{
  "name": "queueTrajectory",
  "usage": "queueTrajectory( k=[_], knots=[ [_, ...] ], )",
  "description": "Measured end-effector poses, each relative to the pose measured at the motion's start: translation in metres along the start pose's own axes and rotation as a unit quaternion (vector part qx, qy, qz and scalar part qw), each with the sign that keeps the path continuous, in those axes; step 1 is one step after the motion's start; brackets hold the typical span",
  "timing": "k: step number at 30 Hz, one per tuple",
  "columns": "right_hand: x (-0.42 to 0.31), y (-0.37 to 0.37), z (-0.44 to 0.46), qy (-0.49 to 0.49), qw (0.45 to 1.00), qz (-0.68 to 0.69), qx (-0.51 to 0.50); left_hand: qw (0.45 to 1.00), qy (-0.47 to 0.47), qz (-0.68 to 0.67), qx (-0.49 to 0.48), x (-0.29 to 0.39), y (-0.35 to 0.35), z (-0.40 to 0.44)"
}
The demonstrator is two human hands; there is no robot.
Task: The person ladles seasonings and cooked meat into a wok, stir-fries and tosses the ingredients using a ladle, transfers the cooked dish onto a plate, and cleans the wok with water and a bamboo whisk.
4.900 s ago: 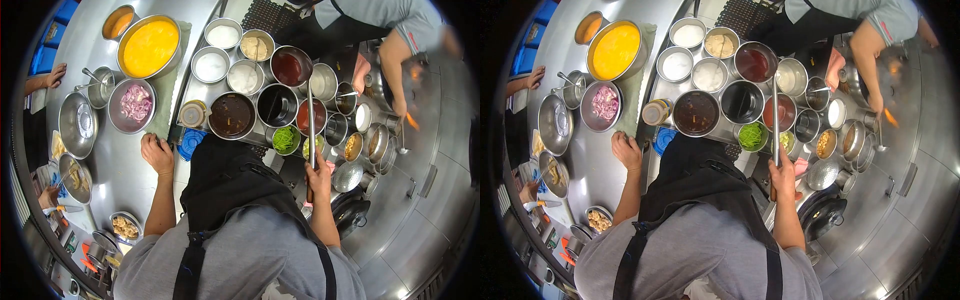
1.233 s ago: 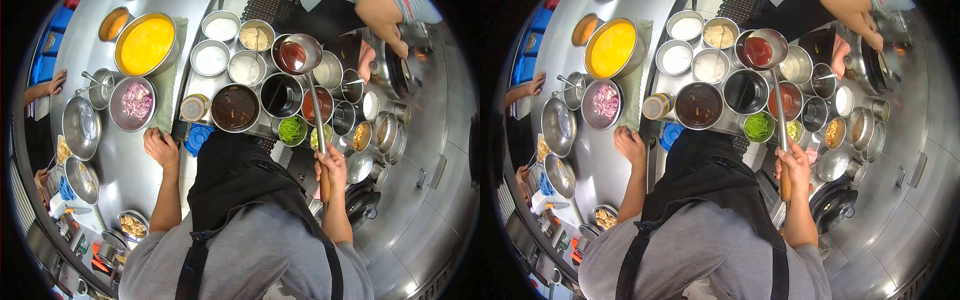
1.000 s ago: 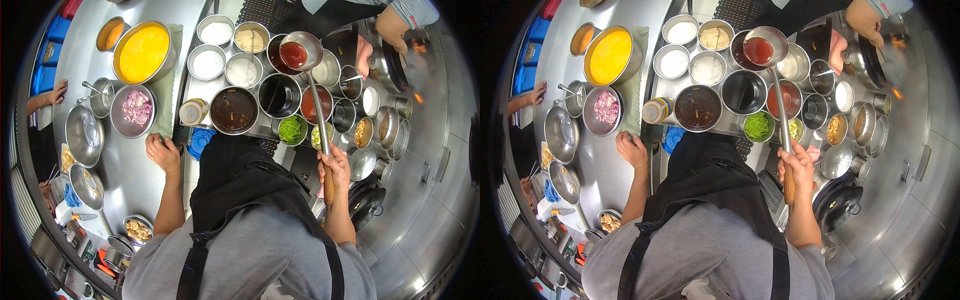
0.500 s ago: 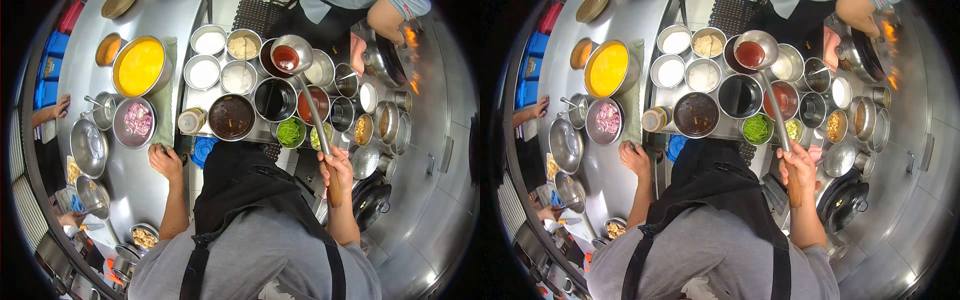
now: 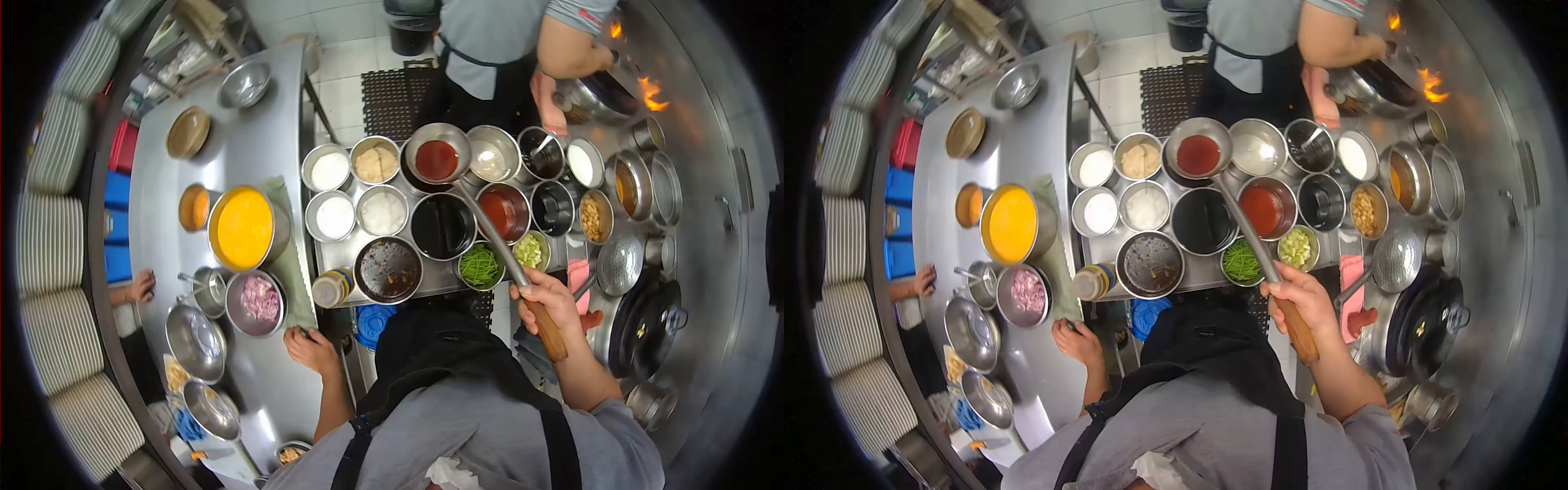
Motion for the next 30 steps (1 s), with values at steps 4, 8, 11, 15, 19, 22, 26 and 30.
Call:
queueTrajectory(
  k=[4,8,11,15,19,22,26,30],
  knots=[
    [0.003,-0.001,-0.004,-0.001,1.000,0.017,0.001,0.998,0.036,0.043,0.026,0.002,0.001,-0.003],
    [0.003,-0.014,-0.025,-0.022,0.999,0.045,-0.001,0.994,0.068,0.069,0.047,0.003,0.006,-0.008],
    [0.010,-0.031,-0.056,-0.051,0.993,0.100,-0.035,0.986,0.094,0.123,0.060,0.000,0.012,-0.012],
    [0.012,-0.060,-0.125,-0.094,0.982,0.154,-0.062,0.976,0.132,0.129,0.112,-0.001,0.017,-0.016],
    [0.023,-0.108,-0.225,-0.151,0.967,0.201,-0.030,0.979,0.126,0.113,0.113,0.002,0.014,-0.018],
    [0.040,-0.155,-0.309,-0.212,0.949,0.226,0.055,0.990,0.016,0.134,0.035,-0.015,0.030,-0.013],
    [0.084,-0.229,-0.415,-0.243,0.917,0.220,0.227,0.979,0.067,0.161,-0.109,-0.018,0.047,-0.015],
    [0.133,-0.316,-0.483,-0.286,0.878,0.186,0.335,0.970,0.063,0.201,-0.123,-0.018,0.061,-0.041]
  ],
)
Point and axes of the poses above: each hand's wrist, its own z-axis towards the middle knuckle, its own y-axis out of the palm, x = y × z, the point moved 8 cm from there along z, towards the middle knuckle, and after that the axes turned 4 degrees about -x, right-handed, at the moved point
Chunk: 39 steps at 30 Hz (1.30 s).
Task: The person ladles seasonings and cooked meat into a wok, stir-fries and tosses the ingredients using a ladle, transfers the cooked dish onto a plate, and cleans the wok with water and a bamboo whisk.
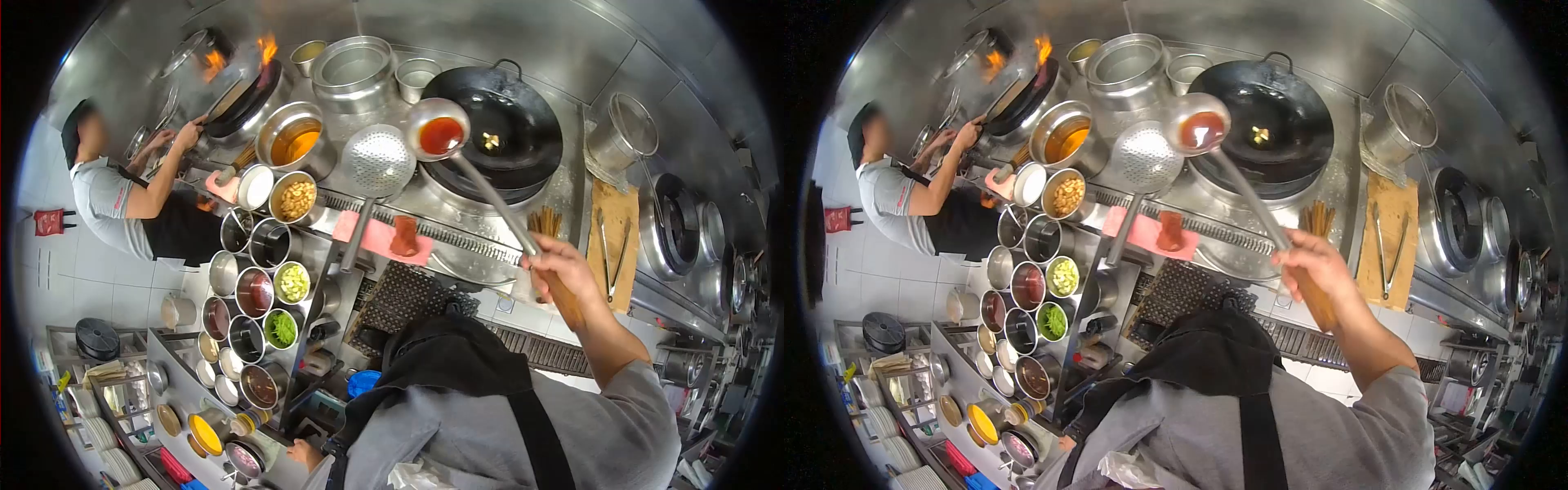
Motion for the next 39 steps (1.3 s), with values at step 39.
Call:
queueTrajectory(
  k=[39],
  knots=[
    [-0.120,-0.103,0.224,-0.269,0.681,-0.642,0.227,0.727,0.536,-0.011,-0.429,0.351,0.119,-0.199]
  ],
)
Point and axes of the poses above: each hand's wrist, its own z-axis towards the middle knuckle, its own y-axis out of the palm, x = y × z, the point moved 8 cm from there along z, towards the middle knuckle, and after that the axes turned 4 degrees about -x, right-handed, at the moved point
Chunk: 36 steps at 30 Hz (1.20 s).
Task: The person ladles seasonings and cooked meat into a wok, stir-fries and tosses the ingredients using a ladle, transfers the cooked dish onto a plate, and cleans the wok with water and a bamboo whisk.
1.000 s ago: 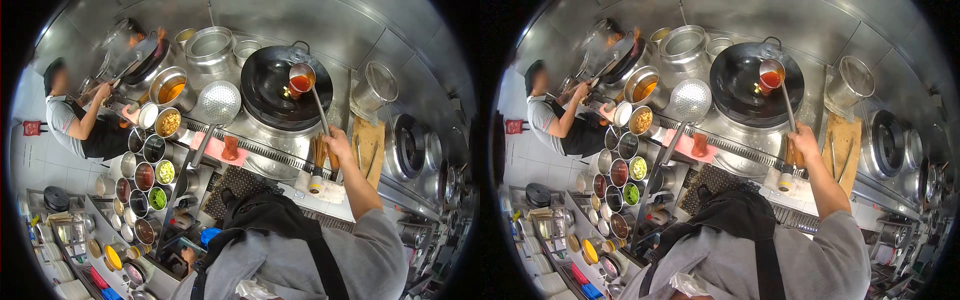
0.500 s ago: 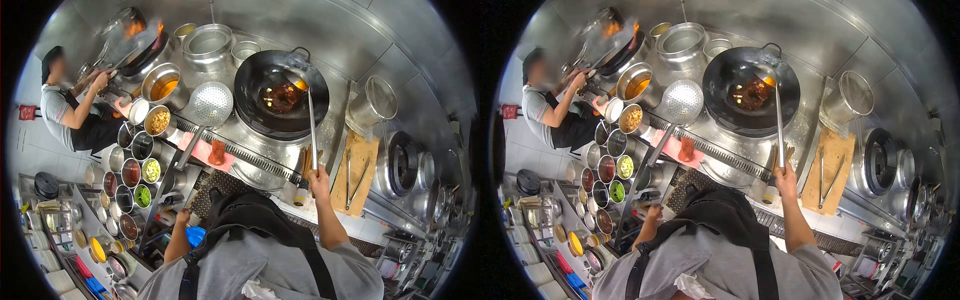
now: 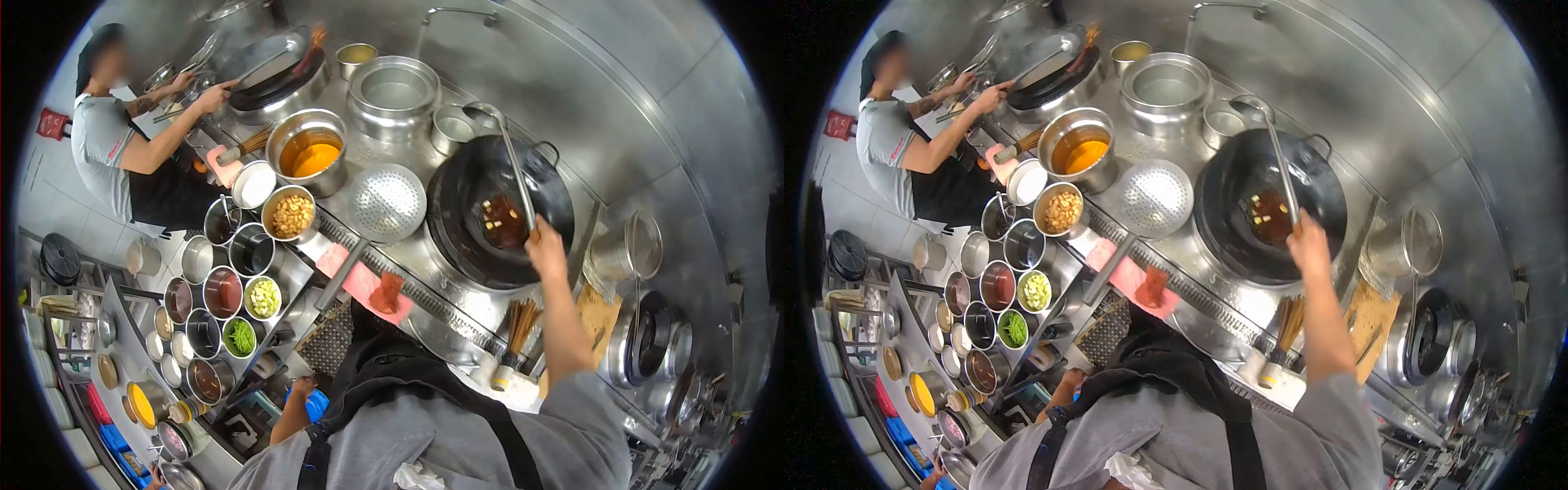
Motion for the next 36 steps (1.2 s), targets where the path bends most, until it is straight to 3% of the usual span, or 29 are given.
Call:
queueTrajectory(
  k=[2,4,6,8,9,10,12,14,16,20,22,23,25,26,27,28,29,30,31,32,36],
  knots=[
    [-0.017,0.011,0.075,0.008,0.968,-0.223,-0.116,0.935,-0.216,-0.281,0.016,-0.032,-0.006,-0.009],
    [-0.039,0.021,0.138,-0.074,0.931,-0.333,-0.128,0.943,-0.203,-0.263,0.017,-0.032,-0.025,-0.001],
    [-0.052,0.041,0.189,-0.072,0.918,-0.343,-0.185,0.892,-0.239,-0.378,0.069,-0.050,-0.028,0.004],
    [-0.066,0.053,0.208,-0.095,0.907,-0.349,-0.215,0.894,-0.253,-0.369,0.031,-0.060,-0.019,0.015],
    [-0.077,0.041,0.200,0.073,0.935,-0.228,-0.262,0.896,-0.266,-0.355,-0.003,-0.065,-0.015,0.019],
    [-0.078,0.035,0.182,0.240,0.919,-0.097,-0.296,0.897,-0.265,-0.355,-0.010,-0.068,-0.014,0.020],
    [-0.071,0.032,0.171,0.231,0.922,-0.106,-0.294,0.961,-0.144,-0.237,-0.020,-0.049,-0.021,0.026],
    [-0.074,0.031,0.173,-0.022,0.941,-0.280,-0.186,0.965,-0.149,-0.207,-0.061,-0.045,-0.022,0.028],
    [-0.082,0.030,0.157,-0.022,0.954,-0.259,-0.148,0.968,-0.161,-0.148,-0.127,-0.045,-0.017,0.031],
    [-0.133,0.064,0.174,-0.056,0.981,-0.163,-0.091,0.979,-0.089,-0.149,-0.104,-0.056,-0.012,0.052],
    [-0.141,0.109,0.204,-0.077,0.977,-0.160,-0.118,0.881,-0.241,-0.395,-0.099,-0.063,-0.021,0.040],
    [-0.151,0.127,0.215,-0.043,0.981,-0.122,-0.142,0.923,-0.181,-0.313,-0.129,-0.063,-0.027,0.048],
    [-0.171,0.170,0.228,0.070,0.976,0.024,-0.207,0.956,-0.132,-0.258,-0.031,-0.074,-0.030,0.053],
    [-0.179,0.201,0.228,0.149,0.947,0.128,-0.253,0.976,-0.110,-0.189,-0.021,-0.074,-0.033,0.044],
    [-0.177,0.234,0.235,0.171,0.912,0.239,-0.286,0.999,-0.041,-0.013,-0.016,-0.064,-0.038,0.040],
    [-0.176,0.255,0.244,0.212,0.858,0.359,-0.299,0.990,0.001,0.083,0.111,-0.074,-0.029,0.034],
    [-0.187,0.252,0.247,0.213,0.802,0.508,-0.230,0.958,-0.174,-0.226,0.030,-0.095,-0.012,0.015],
    [-0.189,0.254,0.250,0.255,0.736,0.585,-0.226,0.905,-0.265,-0.333,0.003,-0.084,-0.024,-0.006],
    [-0.179,0.254,0.258,0.247,0.697,0.646,-0.192,0.919,-0.254,-0.302,0.025,-0.086,-0.021,-0.017],
    [-0.188,0.242,0.261,0.203,0.626,0.719,-0.225,0.932,-0.239,-0.267,0.047,-0.090,-0.015,-0.020],
    [-0.162,0.187,0.267,0.168,0.575,0.793,-0.113,0.925,-0.248,-0.281,0.067,-0.082,-0.017,-0.051]
  ],
)
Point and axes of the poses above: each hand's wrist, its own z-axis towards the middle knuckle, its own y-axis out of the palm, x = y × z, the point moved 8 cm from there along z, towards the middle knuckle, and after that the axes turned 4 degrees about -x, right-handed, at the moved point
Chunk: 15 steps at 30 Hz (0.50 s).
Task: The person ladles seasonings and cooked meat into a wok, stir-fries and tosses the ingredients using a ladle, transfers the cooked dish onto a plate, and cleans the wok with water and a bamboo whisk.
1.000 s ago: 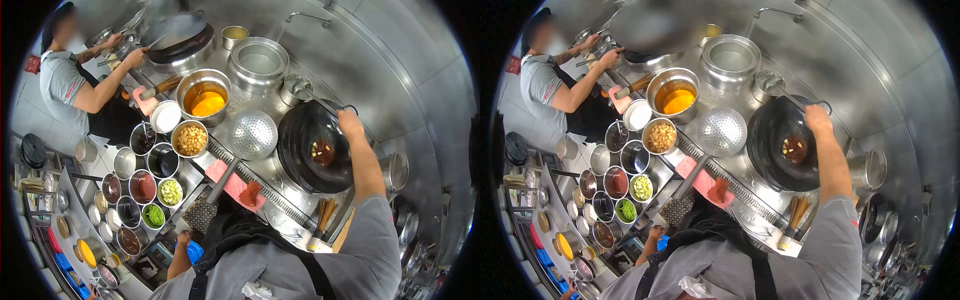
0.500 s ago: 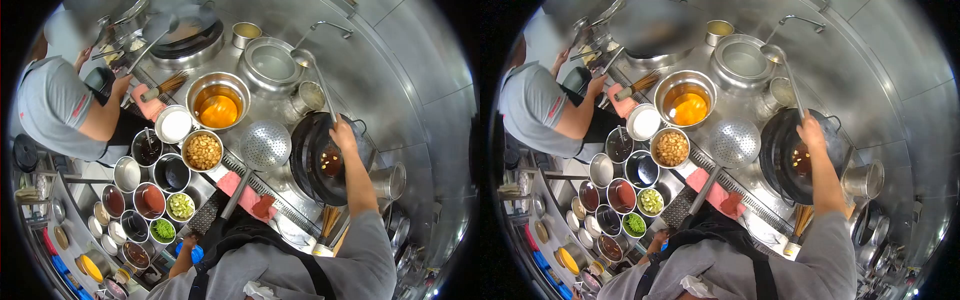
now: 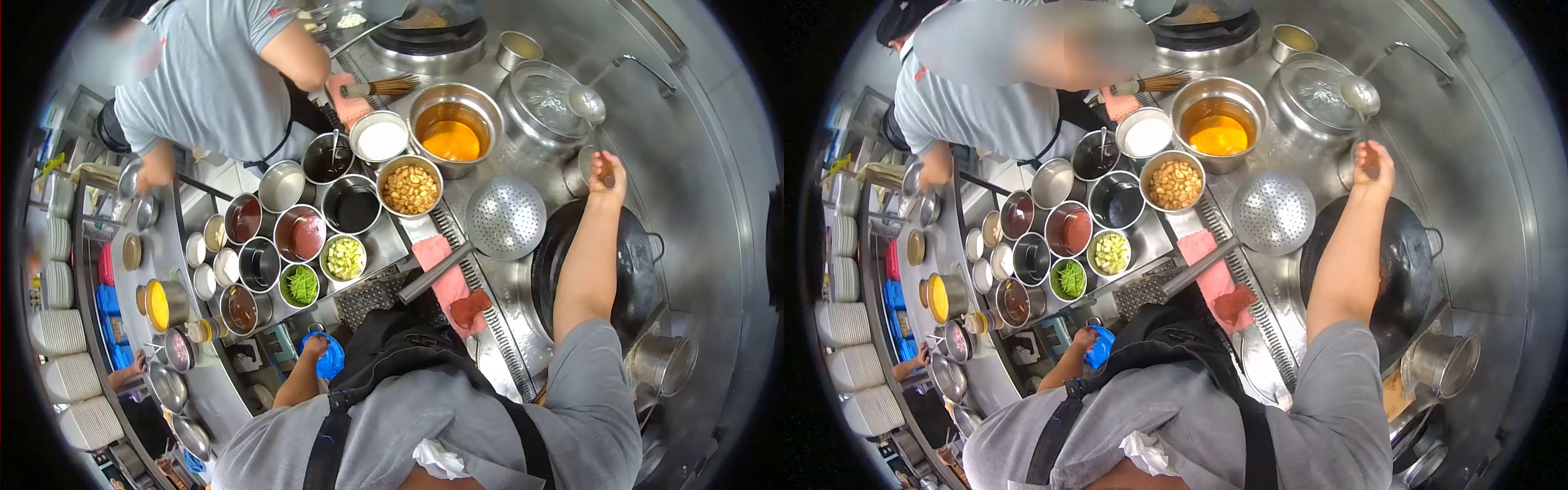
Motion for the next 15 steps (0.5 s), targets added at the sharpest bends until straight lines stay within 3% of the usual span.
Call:
queueTrajectory(
  k=[2,3,4,5,6,8,9,10,11,12,13,15],
  knots=[
    [-0.038,-0.019,-0.013,-0.055,0.998,0.009,0.017,0.994,-0.065,-0.081,0.023,-0.021,0.001,0.005],
    [-0.060,-0.026,-0.025,-0.096,0.995,0.020,0.006,0.994,0.070,0.083,0.001,-0.012,0.003,0.018],
    [-0.087,-0.038,-0.041,-0.142,0.989,0.028,0.000,0.994,0.090,0.063,0.013,-0.006,0.004,0.015],
    [-0.107,-0.052,-0.060,-0.128,0.991,0.008,0.032,0.992,0.112,0.046,0.021,0.007,-0.004,0.012],
    [-0.125,-0.065,-0.080,-0.113,0.991,-0.009,0.066,0.997,0.056,0.047,-0.027,0.027,-0.008,-0.001],
    [-0.159,-0.103,-0.116,-0.102,0.983,-0.068,0.137,1.000,-0.006,-0.011,0.011,0.016,0.006,0.020],
    [-0.175,-0.126,-0.134,-0.109,0.980,-0.092,0.140,0.946,0.271,0.176,0.024,0.049,0.014,0.033],
    [-0.187,-0.149,-0.152,-0.111,0.977,-0.117,0.142,0.775,0.505,0.346,0.152,0.086,0.020,0.001],
    [-0.200,-0.172,-0.180,-0.106,0.958,-0.166,0.209,0.767,0.517,0.353,0.142,0.094,0.028,0.005],
    [-0.211,-0.191,-0.205,-0.110,0.954,-0.164,0.224,0.950,0.279,0.140,0.017,0.071,0.022,0.047],
    [-0.221,-0.211,-0.231,-0.091,0.936,-0.233,0.248,0.990,-0.012,-0.088,-0.106,0.033,0.039,0.061],
    [-0.234,-0.250,-0.281,-0.056,0.886,-0.355,0.295,0.998,0.043,-0.013,-0.050,0.079,0.030,0.033]
  ],
)
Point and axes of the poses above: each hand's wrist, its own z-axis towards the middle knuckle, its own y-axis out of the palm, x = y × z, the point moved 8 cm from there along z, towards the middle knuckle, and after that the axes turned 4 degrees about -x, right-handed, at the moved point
